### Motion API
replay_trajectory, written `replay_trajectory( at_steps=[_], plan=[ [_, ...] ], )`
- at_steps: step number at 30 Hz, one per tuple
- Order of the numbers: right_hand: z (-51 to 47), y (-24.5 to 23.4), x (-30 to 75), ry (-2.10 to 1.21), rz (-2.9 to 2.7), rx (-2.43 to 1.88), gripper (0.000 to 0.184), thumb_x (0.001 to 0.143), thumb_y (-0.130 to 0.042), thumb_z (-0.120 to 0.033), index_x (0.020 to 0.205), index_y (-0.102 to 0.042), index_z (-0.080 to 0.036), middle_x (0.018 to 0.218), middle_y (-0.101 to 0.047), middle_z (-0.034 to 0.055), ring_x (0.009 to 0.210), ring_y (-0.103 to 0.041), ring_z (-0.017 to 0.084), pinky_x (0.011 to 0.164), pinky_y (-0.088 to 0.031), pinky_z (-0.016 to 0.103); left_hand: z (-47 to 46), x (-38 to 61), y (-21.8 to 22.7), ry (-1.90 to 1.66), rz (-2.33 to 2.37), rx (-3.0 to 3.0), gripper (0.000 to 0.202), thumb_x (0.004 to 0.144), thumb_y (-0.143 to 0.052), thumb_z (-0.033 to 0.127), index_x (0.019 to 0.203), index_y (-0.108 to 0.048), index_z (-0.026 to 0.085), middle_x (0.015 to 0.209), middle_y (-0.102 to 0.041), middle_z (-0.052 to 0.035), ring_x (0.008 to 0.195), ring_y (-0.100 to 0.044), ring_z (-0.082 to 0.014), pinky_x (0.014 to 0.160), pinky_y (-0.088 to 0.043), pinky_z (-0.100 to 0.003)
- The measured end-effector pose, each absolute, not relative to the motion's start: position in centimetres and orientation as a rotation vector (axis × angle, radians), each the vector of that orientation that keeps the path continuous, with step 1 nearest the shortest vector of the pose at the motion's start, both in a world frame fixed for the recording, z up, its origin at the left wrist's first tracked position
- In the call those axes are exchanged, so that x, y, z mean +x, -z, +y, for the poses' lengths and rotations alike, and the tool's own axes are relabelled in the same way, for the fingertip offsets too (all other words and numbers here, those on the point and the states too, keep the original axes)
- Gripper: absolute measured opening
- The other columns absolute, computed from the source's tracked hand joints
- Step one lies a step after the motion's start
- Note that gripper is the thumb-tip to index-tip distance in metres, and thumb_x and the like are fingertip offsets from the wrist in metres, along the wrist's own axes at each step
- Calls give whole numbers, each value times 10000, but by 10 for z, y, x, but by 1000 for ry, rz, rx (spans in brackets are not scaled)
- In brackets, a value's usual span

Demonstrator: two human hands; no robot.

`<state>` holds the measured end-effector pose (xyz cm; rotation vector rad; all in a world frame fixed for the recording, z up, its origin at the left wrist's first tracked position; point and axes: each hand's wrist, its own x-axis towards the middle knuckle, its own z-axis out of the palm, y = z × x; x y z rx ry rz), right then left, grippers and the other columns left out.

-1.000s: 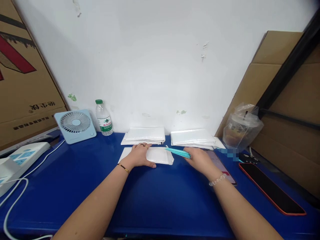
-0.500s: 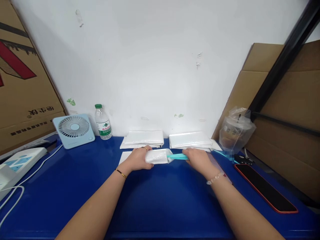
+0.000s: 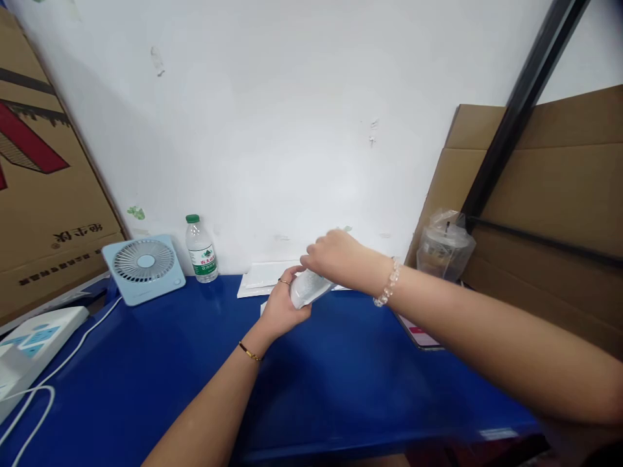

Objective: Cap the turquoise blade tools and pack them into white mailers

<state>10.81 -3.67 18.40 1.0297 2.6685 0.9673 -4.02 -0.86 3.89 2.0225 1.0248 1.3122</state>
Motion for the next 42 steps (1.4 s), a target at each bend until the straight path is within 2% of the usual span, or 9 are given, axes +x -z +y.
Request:
replay_trajectory(
  at_steps=[12,19,24,26,30,33,36,40,42],
  plan=[
    [-47,-243,81,-913,2850,1037,71,813,-579,-133,791,-636,-169,736,-610,45,677,-576,156,580,-362,268,-12,-51,-52,-1486,725,1533,767,564,-723,102,1245,-388,217,1086,-576,-48,958,-555,-188,845,-422,-271],
    [-33,-199,147,-52,3330,987,304,782,-626,-374,1043,-617,-219,1191,-488,78,951,-547,187,737,-472,303,-5,-60,-45,-1422,710,1666,811,629,-703,160,1338,-318,233,1173,-511,-64,1047,-513,-206,921,-390,-308],
    [-40,-172,167,44,3506,940,170,845,-561,-333,829,-659,-195,1188,-518,84,1104,-476,230,891,-414,372,-18,-52,-48,-1307,682,1983,787,678,-685,225,1374,-317,239,1290,-446,-98,1185,-423,-248,1025,-299,-387],
    [-47,-174,164,99,3518,910,187,875,-523,-334,858,-641,-190,1089,-578,80,1011,-520,208,850,-419,347,-27,-45,-51,-1338,666,2061,716,692,-693,270,1335,-382,234,1321,-440,-93,1195,-414,-252,1025,-298,-378],
    [-50,-174,150,225,3475,1059,239,918,-441,-359,915,-591,-173,767,-606,25,675,-522,130,625,-395,253,-38,-37,-52,-1241,747,1967,267,830,-553,378,990,-594,169,928,-623,-40,838,-553,-182,766,-429,-289],
    [-43,-167,141,279,3484,1226,253,915,-440,-388,957,-578,-181,712,-584,-2,610,-490,109,580,-364,236,-39,-37,-49,-1115,726,1867,289,856,-507,426,859,-587,148,796,-611,-16,715,-528,-149,660,-415,-253],
    [-39,-162,138,185,3587,1355,282,899,-466,-412,1070,-553,-206,826,-605,20,674,-525,127,619,-404,255,-37,-39,-47,-1137,663,1763,319,859,-500,445,950,-589,153,863,-628,-30,778,-545,-168,711,-427,-270],
    [-47,-163,145,-452,3746,1348,342,865,-515,-423,1123,-563,-203,1169,-534,109,1049,-495,230,856,-403,367,-36,-39,-49,-1307,652,1571,362,862,-497,448,1104,-574,190,1000,-634,-54,925,-553,-208,824,-429,-305],
    [-53,-164,149,-639,3637,1291,336,842,-543,-441,1068,-609,-201,1148,-553,115,1061,-486,255,888,-374,405,-37,-39,-50,-1370,643,1503,362,859,-500,449,1100,-585,192,1045,-626,-60,971,-546,-216,866,-422,-307]
  ],
)
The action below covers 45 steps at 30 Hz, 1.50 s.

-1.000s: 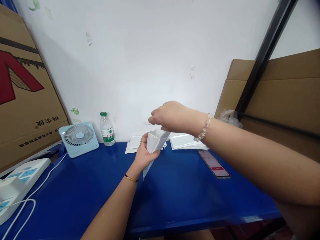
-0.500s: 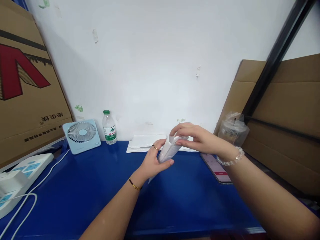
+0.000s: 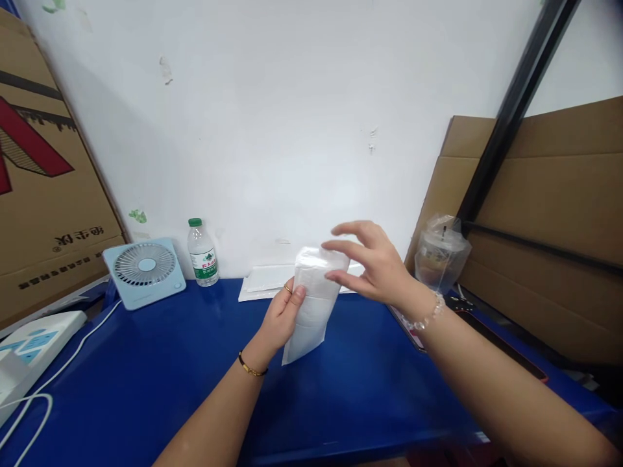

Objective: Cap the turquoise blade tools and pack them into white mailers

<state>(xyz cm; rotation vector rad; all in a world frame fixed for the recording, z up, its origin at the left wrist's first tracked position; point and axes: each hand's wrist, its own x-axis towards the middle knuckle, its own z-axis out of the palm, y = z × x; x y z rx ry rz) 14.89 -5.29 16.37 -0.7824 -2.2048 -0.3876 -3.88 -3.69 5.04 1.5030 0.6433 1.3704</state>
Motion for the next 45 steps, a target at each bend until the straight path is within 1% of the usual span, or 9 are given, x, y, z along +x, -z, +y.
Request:
replay_trajectory(
  at_steps=[6,12,20,24,28,31,36,40,45],
  plan=[
    [-58,-166,149,-36,-2501,-869,195,875,-530,-309,932,-651,-167,814,-669,46,722,-587,144,649,-416,249,-35,-38,-52,-1416,612,1452,403,752,-663,380,1107,-564,216,1013,-638,-41,874,-580,-190,789,-462,-287],
    [-53,-169,143,-190,-2561,-932,250,903,-479,-312,857,-664,-150,657,-639,2,448,-504,70,539,-373,221,-31,-39,-48,-1457,819,1581,244,792,-612,386,933,-665,194,795,-660,-22,769,-583,-183,710,-455,-276],
    [23,-143,226,-256,-1785,-1364,298,818,-539,-409,788,-654,-135,630,-593,15,538,-481,108,493,-351,220,-24,-38,-54,-1778,798,1325,399,805,-605,246,1195,-524,258,1269,-504,-54,1186,-456,-205,1003,-328,-301],
    [66,-92,284,-342,-1270,-1785,291,822,-499,-370,857,-630,-112,596,-586,26,473,-473,103,459,-357,220,-3,-46,-41,-1793,941,1068,340,834,-569,306,1169,-522,281,1254,-503,-39,1158,-480,-185,934,-365,-275],
    [85,-45,312,-277,-1222,-1989,229,759,-558,-273,716,-649,-67,603,-604,100,576,-558,182,537,-393,275,12,-49,-26,-1625,947,724,265,818,-572,311,1075,-558,244,1150,-546,-53,1046,-559,-182,755,-422,-241],
    [88,-33,318,-161,-1222,-2091,221,728,-593,-274,740,-682,-72,847,-642,190,847,-580,287,726,-409,355,18,-49,-20,-1517,961,473,166,816,-542,257,974,-547,208,1076,-555,-56,931,-605,-165,671,-431,-234],
    [89,-40,281,235,-1308,-2051,416,802,-526,-351,1147,-601,-133,1321,-416,204,1217,-323,367,973,-211,513,26,-51,-10,-1387,962,263,73,829,-493,225,892,-481,191,1044,-541,-65,851,-617,-147,651,-449,-240],
    [97,-42,204,-56,-1765,-1876,370,868,-408,-398,988,-668,-163,1154,-553,151,1154,-394,310,963,-250,462,33,-54,-3,-1357,945,177,184,822,-514,252,986,-458,192,1070,-528,-95,921,-607,-160,689,-472,-243],
    [118,-31,124,-331,-1776,-1880,324,718,-585,-442,759,-667,-130,903,-628,144,942,-522,304,806,-376,411,36,-57,0,-1338,912,133,468,805,-535,292,1234,-373,198,1162,-481,-127,1045,-572,-191,762,-501,-282]
  ],
)
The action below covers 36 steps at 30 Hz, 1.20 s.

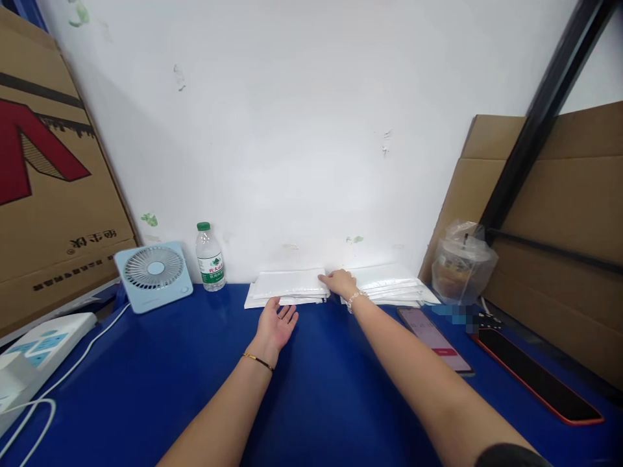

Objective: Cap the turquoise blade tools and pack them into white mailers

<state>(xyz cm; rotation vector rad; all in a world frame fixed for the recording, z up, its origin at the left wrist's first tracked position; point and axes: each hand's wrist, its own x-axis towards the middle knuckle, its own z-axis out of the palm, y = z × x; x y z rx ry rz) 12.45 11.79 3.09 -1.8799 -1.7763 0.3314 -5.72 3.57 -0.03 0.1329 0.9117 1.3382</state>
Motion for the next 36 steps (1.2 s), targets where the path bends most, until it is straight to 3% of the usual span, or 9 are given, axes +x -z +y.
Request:
replay_trajectory(
  at_steps=[3,7,9,12,19,22,25,30,36],
  plan=[
    [115,-33,111,-419,-1755,-1785,229,731,-550,-340,824,-623,-144,844,-622,79,813,-547,210,714,-406,314,32,-57,-4,-1310,839,141,679,787,-567,380,1351,-240,190,1201,-452,-155,1108,-542,-234,795,-512,-337],
    [77,-42,113,-501,-1879,-1227,184,754,-505,-242,922,-534,-173,843,-574,2,762,-529,131,683,-413,236,23,-55,-15,-1282,642,191,923,690,-558,673,1377,-169,196,1188,-477,-181,1098,-545,-299,805,-509,-468],
    [48,-44,116,-534,-1951,-854,192,744,-513,-165,936,-503,-180,842,-559,-3,765,-522,127,717,-420,251,21,-55,-19,-1317,576,220,853,671,-498,749,1306,-301,214,1129,-528,-154,1044,-575,-292,791,-513,-482],
    [9,-41,119,-442,-2087,-672,357,744,-506,-70,1074,-497,-205,861,-547,13,789,-524,141,751,-429,285,21,-54,-19,-1401,573,181,576,736,-503,669,1087,-470,214,992,-581,-92,929,-620,-246,766,-531,-447],
    [-24,-12,126,36,-2396,-634,265,792,-474,-52,904,-638,-228,871,-569,56,796,-530,173,728,-414,321,30,-59,-13,-1566,477,90,247,784,-549,393,883,-524,167,801,-599,-33,772,-641,-179,807,-518,-394],
    [-27,-1,122,-293,-2153,-743,196,776,-516,-115,894,-622,-229,889,-591,43,825,-552,177,762,-421,329,28,-61,-20,-1654,504,177,233,786,-555,356,947,-553,187,859,-619,-25,848,-636,-171,855,-501,-379],
    [-28,2,111,-918,-1315,-938,148,793,-527,-254,932,-567,-227,932,-587,33,837,-570,178,726,-463,311,20,-55,-30,-1771,553,329,300,778,-580,364,1043,-555,226,900,-620,-15,932,-618,-169,886,-483,-371],
    [-19,3,96,-1814,-502,-754,325,851,-454,-439,975,-554,-156,869,-643,78,715,-628,180,630,-512,314,0,-28,-43,-1840,549,889,481,758,-642,331,1209,-479,298,1019,-592,-15,1060,-568,-201,890,-473,-361],
    [-7,10,100,-1848,-216,-818,242,875,-452,-390,902,-559,-175,612,-628,9,506,-592,127,487,-488,228,-12,3,-53,-1752,628,1403,608,746,-676,309,1291,-409,263,1105,-565,-54,1079,-546,-213,926,-448,-357]
  ],
)
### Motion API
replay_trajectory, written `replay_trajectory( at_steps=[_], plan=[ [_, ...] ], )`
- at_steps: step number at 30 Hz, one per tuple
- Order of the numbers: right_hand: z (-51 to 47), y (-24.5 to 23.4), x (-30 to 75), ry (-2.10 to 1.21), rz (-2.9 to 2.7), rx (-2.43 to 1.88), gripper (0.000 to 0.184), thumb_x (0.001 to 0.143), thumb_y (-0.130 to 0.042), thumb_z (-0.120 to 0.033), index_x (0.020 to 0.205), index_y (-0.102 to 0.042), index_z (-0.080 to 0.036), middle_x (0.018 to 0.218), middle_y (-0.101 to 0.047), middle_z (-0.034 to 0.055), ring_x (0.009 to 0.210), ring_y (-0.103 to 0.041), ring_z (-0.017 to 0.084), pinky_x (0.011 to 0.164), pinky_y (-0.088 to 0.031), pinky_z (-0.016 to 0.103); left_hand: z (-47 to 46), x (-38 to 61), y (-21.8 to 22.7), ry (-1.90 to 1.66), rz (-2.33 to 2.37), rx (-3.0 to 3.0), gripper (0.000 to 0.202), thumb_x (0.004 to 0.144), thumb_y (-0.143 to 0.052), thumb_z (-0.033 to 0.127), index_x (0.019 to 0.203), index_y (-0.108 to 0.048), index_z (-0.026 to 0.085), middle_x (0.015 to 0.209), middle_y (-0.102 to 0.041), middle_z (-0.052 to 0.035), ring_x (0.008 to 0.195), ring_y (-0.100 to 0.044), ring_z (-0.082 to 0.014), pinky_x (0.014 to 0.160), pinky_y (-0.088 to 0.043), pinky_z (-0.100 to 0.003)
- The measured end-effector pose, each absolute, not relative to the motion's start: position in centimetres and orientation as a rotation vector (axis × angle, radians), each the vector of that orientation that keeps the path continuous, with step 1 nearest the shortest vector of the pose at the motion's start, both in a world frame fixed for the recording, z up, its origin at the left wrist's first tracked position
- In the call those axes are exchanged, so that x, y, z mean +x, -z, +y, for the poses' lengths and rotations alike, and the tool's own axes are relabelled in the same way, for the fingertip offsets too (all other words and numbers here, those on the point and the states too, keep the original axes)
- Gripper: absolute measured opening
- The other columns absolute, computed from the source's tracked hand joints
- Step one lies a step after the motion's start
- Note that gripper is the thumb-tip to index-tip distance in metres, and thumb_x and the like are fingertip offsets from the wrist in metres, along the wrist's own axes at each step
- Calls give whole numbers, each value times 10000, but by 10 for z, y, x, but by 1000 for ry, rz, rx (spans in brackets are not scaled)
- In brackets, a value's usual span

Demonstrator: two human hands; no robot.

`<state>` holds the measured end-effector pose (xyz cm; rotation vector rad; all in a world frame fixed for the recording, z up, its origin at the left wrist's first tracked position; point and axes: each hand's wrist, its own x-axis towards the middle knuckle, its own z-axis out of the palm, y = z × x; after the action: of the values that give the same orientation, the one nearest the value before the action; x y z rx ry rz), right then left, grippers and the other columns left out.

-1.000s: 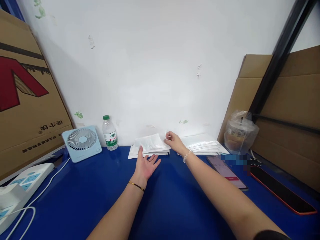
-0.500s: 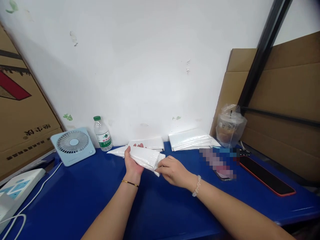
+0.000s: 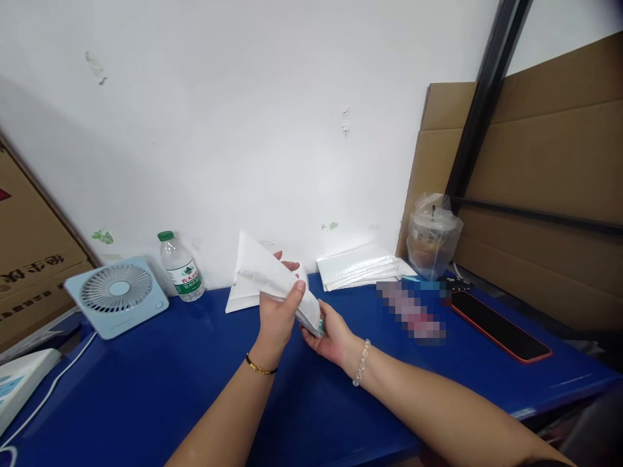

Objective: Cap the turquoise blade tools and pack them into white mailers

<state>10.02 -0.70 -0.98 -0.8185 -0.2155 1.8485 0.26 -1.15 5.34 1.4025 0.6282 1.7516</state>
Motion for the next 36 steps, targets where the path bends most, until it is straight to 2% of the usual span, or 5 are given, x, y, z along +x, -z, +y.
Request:
replay_trajectory(
  at_steps=[9,19,29,33,36],
  plan=[
    [-2,12,113,-1600,-600,-932,293,818,-554,-414,680,-449,-178,428,-434,-66,274,-326,41,274,-141,136,-10,14,-70,-1885,568,1365,571,776,-653,325,1285,-400,275,1086,-538,-35,1083,-539,-192,925,-453,-339],
    [22,21,181,-878,-1158,-1429,382,820,-471,-451,544,-382,-202,414,-305,-68,371,-306,81,391,-211,222,-3,-43,-96,-1992,824,1405,594,768,-615,407,1295,-379,268,1119,-539,-45,1026,-558,-188,861,-476,-323],
    [2,17,188,-75,-1884,-1999,421,922,-311,-413,734,-615,-190,758,-668,65,673,-608,195,581,-327,267,19,-113,-27,-26,1816,2317,1032,437,-725,585,1345,-404,213,1283,-489,-173,1182,-431,-405,881,-406,-500],
    [-6,18,180,88,-2009,-1970,412,935,-298,-389,805,-631,-183,864,-678,87,748,-633,216,646,-367,286,15,-107,-17,-46,1751,2363,1177,431,-711,642,1419,-268,180,1465,-262,-178,1340,-221,-382,1033,-279,-493],
    [-10,22,177,94,-2010,-1881,403,925,-349,-413,783,-636,-166,798,-672,116,737,-629,218,666,-371,291,0,-69,-18,-314,1475,2478,847,719,-536,604,1403,-305,161,1461,-296,-147,1344,-272,-277,1079,-254,-392]
  ],
)
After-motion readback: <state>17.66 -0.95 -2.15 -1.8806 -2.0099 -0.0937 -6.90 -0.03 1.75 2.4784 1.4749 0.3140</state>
